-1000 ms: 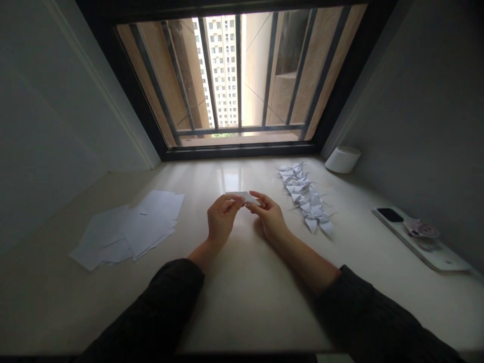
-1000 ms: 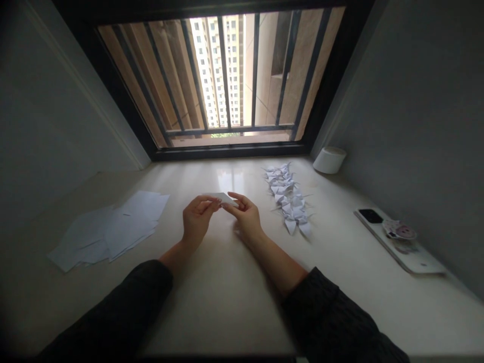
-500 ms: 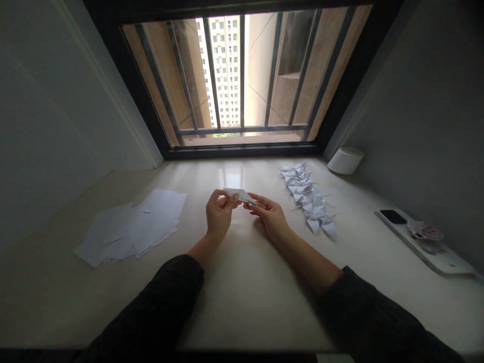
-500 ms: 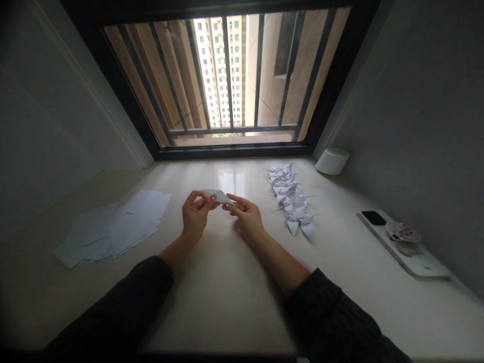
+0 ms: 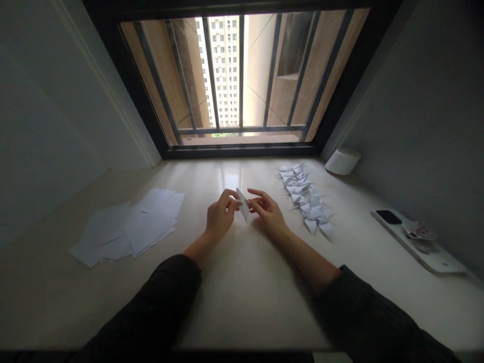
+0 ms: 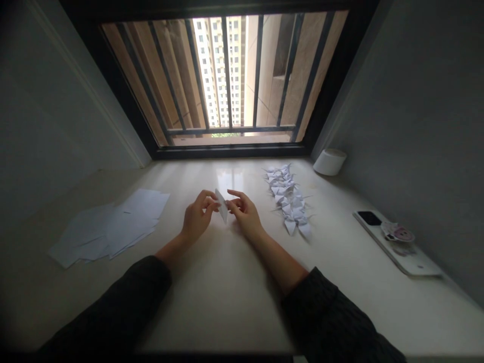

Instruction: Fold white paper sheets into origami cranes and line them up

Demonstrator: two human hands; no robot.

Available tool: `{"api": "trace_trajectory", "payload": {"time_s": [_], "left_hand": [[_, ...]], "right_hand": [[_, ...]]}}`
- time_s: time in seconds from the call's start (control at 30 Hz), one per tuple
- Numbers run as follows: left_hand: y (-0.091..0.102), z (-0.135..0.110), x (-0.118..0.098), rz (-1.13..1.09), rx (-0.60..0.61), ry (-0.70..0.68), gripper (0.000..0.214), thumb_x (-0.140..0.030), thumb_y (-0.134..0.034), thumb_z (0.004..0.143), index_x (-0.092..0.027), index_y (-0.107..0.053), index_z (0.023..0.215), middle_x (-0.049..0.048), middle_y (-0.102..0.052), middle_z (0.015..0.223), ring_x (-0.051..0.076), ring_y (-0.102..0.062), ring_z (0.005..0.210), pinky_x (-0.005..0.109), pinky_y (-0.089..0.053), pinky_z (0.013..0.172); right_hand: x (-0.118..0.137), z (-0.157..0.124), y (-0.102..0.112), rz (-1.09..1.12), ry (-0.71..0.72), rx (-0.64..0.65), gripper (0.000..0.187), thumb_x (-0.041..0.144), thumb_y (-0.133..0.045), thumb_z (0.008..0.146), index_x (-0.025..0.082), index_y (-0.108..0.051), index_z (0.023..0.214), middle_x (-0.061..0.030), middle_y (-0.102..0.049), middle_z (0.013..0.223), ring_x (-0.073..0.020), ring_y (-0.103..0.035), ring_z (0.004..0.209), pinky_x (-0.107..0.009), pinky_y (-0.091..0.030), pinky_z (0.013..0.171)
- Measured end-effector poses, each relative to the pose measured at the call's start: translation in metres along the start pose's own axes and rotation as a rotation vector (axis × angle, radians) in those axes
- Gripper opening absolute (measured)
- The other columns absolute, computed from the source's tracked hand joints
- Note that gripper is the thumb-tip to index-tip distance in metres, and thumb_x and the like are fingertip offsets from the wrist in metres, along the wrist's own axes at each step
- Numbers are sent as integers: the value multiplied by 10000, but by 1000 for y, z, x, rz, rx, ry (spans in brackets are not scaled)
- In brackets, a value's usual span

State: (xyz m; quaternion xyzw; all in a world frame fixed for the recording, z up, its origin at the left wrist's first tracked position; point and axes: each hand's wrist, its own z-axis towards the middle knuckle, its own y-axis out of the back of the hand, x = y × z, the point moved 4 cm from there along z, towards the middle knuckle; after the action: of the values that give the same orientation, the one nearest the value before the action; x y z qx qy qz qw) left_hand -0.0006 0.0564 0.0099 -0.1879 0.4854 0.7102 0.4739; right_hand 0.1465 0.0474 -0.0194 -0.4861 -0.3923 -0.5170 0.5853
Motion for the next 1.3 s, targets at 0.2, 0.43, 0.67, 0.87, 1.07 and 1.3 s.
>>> {"api": "trace_trajectory", "payload": {"time_s": [0.2, 0.43, 0.67, 0.87, 1.07, 1.3], "left_hand": [[-4, 0, 3, -20, 73, 0, 112, -295, -546, 819, -253, -503, 914, -64, -638, 633, 126, -639, 616, 208, -409, 570], [-10, -4, 6, -138, 74, 64, 297, -345, -548, 823, -250, -469, 1093, -18, -677, 756, 127, -636, 654, 228, -456, 628], [-16, -2, 15, -405, 85, 213, 417, -389, -663, 724, -209, -545, 1082, 45, -712, 810, 168, -664, 725, 260, -488, 652], [-17, 2, 25, -642, 90, 369, 363, -378, -707, 682, -142, -612, 941, 79, -718, 798, 185, -678, 736, 294, -514, 696], [-14, 2, 22, -621, 176, 346, 388, -371, -739, 646, -149, -593, 929, 45, -703, 684, 178, -673, 670, 304, -533, 682], [-14, 4, 23, -680, 161, 375, 425, -359, -708, 685, -155, -570, 1032, 41, -705, 730, 174, -680, 703, 321, -527, 743]], "right_hand": [[-3, 3, 3, -34, -1, 44, 323, 352, -699, 675, 206, -626, 954, 28, -616, 636, -106, -546, 580, -250, -455, 594], [-1, 1, 4, -66, -8, -30, 232, 343, -706, 657, 190, -629, 813, 13, -622, 681, -107, -569, 567, -248, -478, 559], [-1, 0, 8, -54, -13, -115, 217, 359, -706, 658, 192, -634, 777, 1, -650, 741, -141, -619, 623, -298, -513, 645], [1, 2, 8, -213, 122, -29, 271, 359, -705, 677, 213, -692, 905, -40, -687, 857, -168, -620, 763, -293, -495, 675], [4, 3, 7, -260, 146, 157, 330, 348, -717, 681, 270, -688, 1001, -44, -690, 1041, -225, -615, 988, -356, -480, 810], [5, 6, 12, -182, 69, 169, 420, 337, -753, 630, 280, -680, 1040, -42, -686, 1064, -230, -621, 967, -370, -477, 824]]}}
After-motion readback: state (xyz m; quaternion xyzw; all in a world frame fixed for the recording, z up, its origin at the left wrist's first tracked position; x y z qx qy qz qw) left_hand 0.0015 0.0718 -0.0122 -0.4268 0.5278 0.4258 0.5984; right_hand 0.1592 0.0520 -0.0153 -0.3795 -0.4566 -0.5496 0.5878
